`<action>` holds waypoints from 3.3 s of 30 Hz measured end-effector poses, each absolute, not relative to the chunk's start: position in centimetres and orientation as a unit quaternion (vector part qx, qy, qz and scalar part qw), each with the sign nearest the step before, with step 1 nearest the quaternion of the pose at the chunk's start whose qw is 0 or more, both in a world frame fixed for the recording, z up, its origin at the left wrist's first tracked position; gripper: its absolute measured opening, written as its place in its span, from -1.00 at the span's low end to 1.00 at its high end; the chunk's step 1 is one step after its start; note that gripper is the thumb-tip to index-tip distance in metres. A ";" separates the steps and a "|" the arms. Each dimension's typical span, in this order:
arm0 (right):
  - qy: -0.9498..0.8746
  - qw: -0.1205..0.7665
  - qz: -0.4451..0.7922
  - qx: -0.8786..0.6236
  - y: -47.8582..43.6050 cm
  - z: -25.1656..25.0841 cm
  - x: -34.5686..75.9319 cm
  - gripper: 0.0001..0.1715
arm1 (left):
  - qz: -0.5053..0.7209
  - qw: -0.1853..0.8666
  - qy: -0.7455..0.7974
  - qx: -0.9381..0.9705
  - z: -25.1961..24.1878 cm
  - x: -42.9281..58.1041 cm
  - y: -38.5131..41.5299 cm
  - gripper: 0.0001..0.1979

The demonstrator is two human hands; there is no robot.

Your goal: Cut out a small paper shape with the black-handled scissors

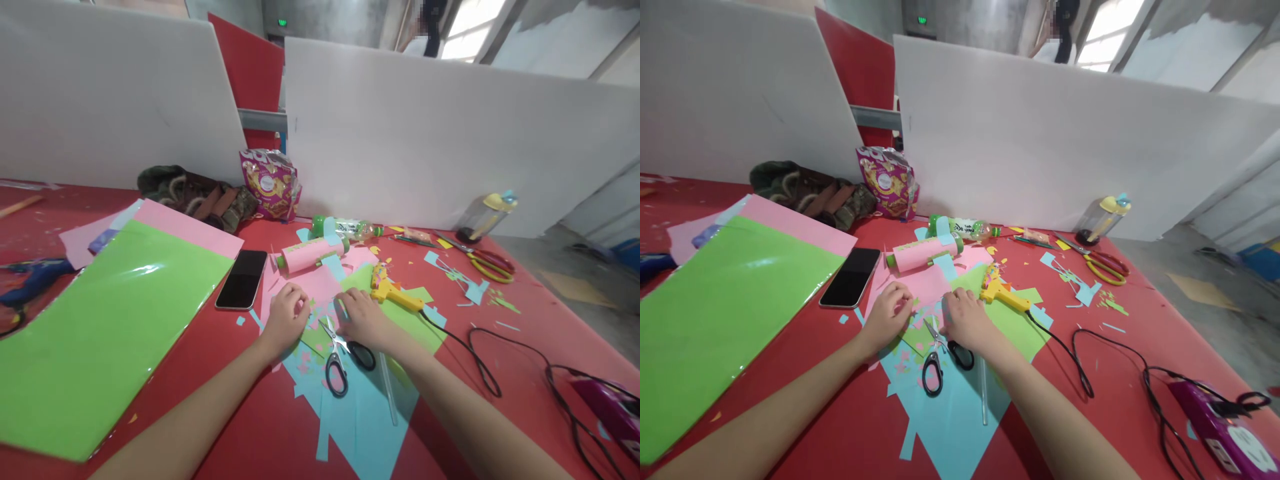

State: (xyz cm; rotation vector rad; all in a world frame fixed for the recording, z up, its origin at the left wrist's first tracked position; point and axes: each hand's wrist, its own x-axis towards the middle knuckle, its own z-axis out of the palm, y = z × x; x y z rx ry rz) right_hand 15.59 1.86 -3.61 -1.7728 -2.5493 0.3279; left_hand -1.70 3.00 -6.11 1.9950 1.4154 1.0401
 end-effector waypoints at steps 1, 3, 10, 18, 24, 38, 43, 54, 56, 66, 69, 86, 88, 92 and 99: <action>-0.815 0.009 0.108 -0.570 2.1 -3.5 15.4 -0.49 | 0.382 0.240 0.517 0.727 -6.1 -1.7 3.0 -0.87; -0.810 0.003 0.115 -0.575 2.5 -3.4 15.0 -0.53 | 0.388 0.239 0.518 0.724 -6.1 -1.7 3.1 -0.87; -0.808 -0.017 0.167 -0.565 3.2 -3.2 14.4 -0.81 | 0.398 0.244 0.518 0.717 -6.0 -1.8 3.1 -0.87; -0.791 0.017 0.210 -0.574 2.0 -2.9 14.7 -0.84 | 0.403 0.250 0.516 0.713 -5.8 -1.7 3.1 -0.87; -0.774 0.063 0.237 -0.584 1.6 -2.2 15.7 -0.88 | 0.405 0.258 0.517 0.709 -5.8 -1.6 3.0 -0.86; -0.421 0.514 0.469 -0.582 3.1 -1.4 14.7 -0.72 | 0.416 0.403 0.441 0.686 -4.7 0.1 1.1 -0.88; -0.359 0.548 0.521 -0.547 2.4 -2.3 13.0 -0.64 | 0.424 0.438 0.473 0.636 -4.6 0.3 1.2 -0.87; -0.308 0.535 0.573 -0.538 1.3 -2.8 11.8 -0.62 | 0.421 0.446 0.504 0.608 -4.5 -0.1 1.7 -0.81; -0.319 0.528 0.563 -0.549 1.2 -2.9 11.7 -0.62 | 0.419 0.422 0.508 0.623 -4.4 -0.2 1.6 -0.79; -0.460 0.465 0.478 -0.586 1.3 -3.0 11.9 -0.86 | 0.417 0.375 0.501 0.659 -4.7 -0.1 1.4 -0.82; -0.480 0.458 0.460 -0.591 1.5 -3.3 12.0 -0.85 | 0.403 0.394 0.509 0.651 -4.7 0.0 1.5 -0.80; -0.508 0.435 0.453 -0.590 1.8 -3.4 12.6 -0.79 | 0.382 0.508 0.486 0.600 -5.2 -0.4 1.9 -0.85; -0.511 0.431 0.451 -0.592 1.8 -3.3 12.5 -0.78 | 0.375 0.500 0.483 0.613 -5.2 -0.4 1.8 -0.86; -0.515 0.423 0.441 -0.600 1.7 -3.3 12.5 -0.77 | 0.359 0.494 0.478 0.631 -5.0 -0.4 1.8 -0.87; -0.536 0.406 0.425 -0.607 1.8 -3.5 12.7 -0.76 | 0.353 0.508 0.462 0.635 -4.5 -0.5 1.8 -0.87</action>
